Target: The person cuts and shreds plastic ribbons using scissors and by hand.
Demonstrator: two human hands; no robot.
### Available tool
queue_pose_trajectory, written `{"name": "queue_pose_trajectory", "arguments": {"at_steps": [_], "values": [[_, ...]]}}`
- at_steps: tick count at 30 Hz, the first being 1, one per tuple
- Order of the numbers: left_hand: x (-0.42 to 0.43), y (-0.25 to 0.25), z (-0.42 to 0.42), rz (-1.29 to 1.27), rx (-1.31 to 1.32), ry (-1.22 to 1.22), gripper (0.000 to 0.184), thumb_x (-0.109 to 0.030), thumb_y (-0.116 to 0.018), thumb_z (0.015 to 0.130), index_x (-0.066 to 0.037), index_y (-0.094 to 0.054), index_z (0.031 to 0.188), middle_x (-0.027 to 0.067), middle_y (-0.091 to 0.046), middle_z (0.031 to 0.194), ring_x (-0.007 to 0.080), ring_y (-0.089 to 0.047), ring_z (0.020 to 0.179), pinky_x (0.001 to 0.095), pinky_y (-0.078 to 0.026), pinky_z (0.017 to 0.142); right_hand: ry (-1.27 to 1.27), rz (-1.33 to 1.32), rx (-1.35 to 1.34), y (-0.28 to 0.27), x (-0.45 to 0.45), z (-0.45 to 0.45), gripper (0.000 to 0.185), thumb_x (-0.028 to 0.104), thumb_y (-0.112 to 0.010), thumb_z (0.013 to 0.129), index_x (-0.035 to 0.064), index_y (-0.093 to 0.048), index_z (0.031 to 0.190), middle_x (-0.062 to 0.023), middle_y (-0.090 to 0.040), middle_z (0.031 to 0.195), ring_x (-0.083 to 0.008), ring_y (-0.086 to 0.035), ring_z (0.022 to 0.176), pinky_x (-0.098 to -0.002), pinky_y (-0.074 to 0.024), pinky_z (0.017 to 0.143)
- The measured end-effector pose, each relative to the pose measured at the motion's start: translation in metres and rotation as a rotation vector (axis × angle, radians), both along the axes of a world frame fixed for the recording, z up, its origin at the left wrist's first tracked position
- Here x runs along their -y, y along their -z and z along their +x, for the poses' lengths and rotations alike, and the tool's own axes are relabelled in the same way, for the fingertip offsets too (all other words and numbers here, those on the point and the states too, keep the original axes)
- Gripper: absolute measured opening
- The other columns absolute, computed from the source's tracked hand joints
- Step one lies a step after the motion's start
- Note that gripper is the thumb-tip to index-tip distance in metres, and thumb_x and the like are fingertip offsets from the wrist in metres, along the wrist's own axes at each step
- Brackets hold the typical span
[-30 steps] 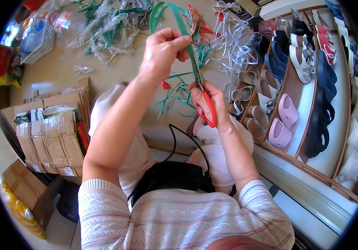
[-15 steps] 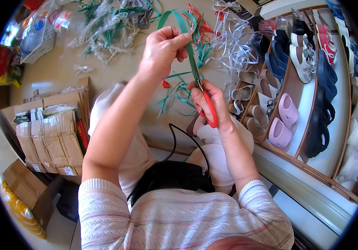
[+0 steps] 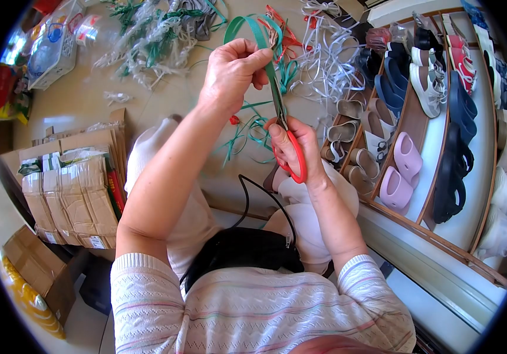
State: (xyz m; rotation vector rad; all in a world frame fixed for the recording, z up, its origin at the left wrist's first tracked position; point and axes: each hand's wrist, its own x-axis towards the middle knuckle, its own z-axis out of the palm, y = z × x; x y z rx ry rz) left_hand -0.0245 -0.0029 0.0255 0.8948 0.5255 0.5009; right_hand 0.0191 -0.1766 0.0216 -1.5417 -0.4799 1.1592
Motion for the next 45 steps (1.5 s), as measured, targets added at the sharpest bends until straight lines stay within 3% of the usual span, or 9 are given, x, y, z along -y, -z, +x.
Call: {"name": "queue_pose_trajectory", "arguments": {"at_steps": [14, 17, 30, 39, 45], "values": [[-0.007, -0.004, 0.004, -0.148, -0.028, 0.033, 0.011, -0.009, -0.064, 0.077, -0.006, -0.053, 0.073, -0.0011, -0.049, 0.055, 0.006, -0.043, 0.044, 0.0182, -0.03, 0.041, -0.062, 0.003, 0.038, -0.002, -0.003, 0.002, 0.032, 0.033, -0.053, 0.087, 0.0026, -0.051, 0.095, 0.0051, -0.038, 0.054, -0.0034, -0.033, 0.043, -0.0182, -0.0257, 0.04], [-0.019, 0.0, 0.003, -0.158, 0.035, 0.1, 0.011, -0.009, -0.063, 0.077, -0.005, -0.054, 0.073, -0.0007, -0.049, 0.056, 0.0063, -0.044, 0.045, 0.0189, -0.031, 0.041, -0.065, -0.003, 0.042, 0.002, -0.001, -0.001, 0.031, 0.033, -0.053, 0.087, 0.0029, -0.051, 0.096, 0.0054, -0.037, 0.054, -0.0032, -0.032, 0.043, -0.0179, -0.0256, 0.04], [-0.009, 0.001, 0.0, -0.054, 0.018, -0.007, 0.011, -0.01, -0.064, 0.078, -0.005, -0.054, 0.076, -0.0003, -0.052, 0.061, 0.0083, -0.049, 0.048, 0.0215, -0.038, 0.045, -0.047, -0.007, -0.012, 0.0, -0.001, 0.001, 0.03, 0.032, -0.054, 0.086, 0.0034, -0.051, 0.094, 0.004, -0.04, 0.057, -0.0018, -0.034, 0.044, -0.0172, -0.0258, 0.039], [0.001, 0.002, 0.001, -0.055, 0.014, 0.024, 0.012, -0.01, -0.064, 0.078, -0.006, -0.053, 0.074, -0.0012, -0.05, 0.058, 0.0064, -0.045, 0.046, 0.0192, -0.034, 0.043, -0.04, 0.004, 0.071, 0.0, -0.005, 0.004, 0.031, 0.032, -0.055, 0.086, 0.0022, -0.053, 0.092, 0.0049, -0.041, 0.056, -0.0028, -0.037, 0.045, -0.0171, -0.0283, 0.04], [-0.012, 0.0, 0.001, -0.197, 0.029, 0.062, 0.012, -0.006, -0.063, 0.077, -0.005, -0.052, 0.071, -0.0017, -0.046, 0.056, 0.0061, -0.043, 0.046, 0.0197, -0.028, 0.041, -0.045, 0.015, 0.099, 0.007, -0.001, 0.001, 0.03, 0.032, -0.056, 0.086, 0.0026, -0.053, 0.092, 0.0042, -0.043, 0.056, -0.0032, -0.037, 0.045, -0.0177, -0.0297, 0.041]]}}
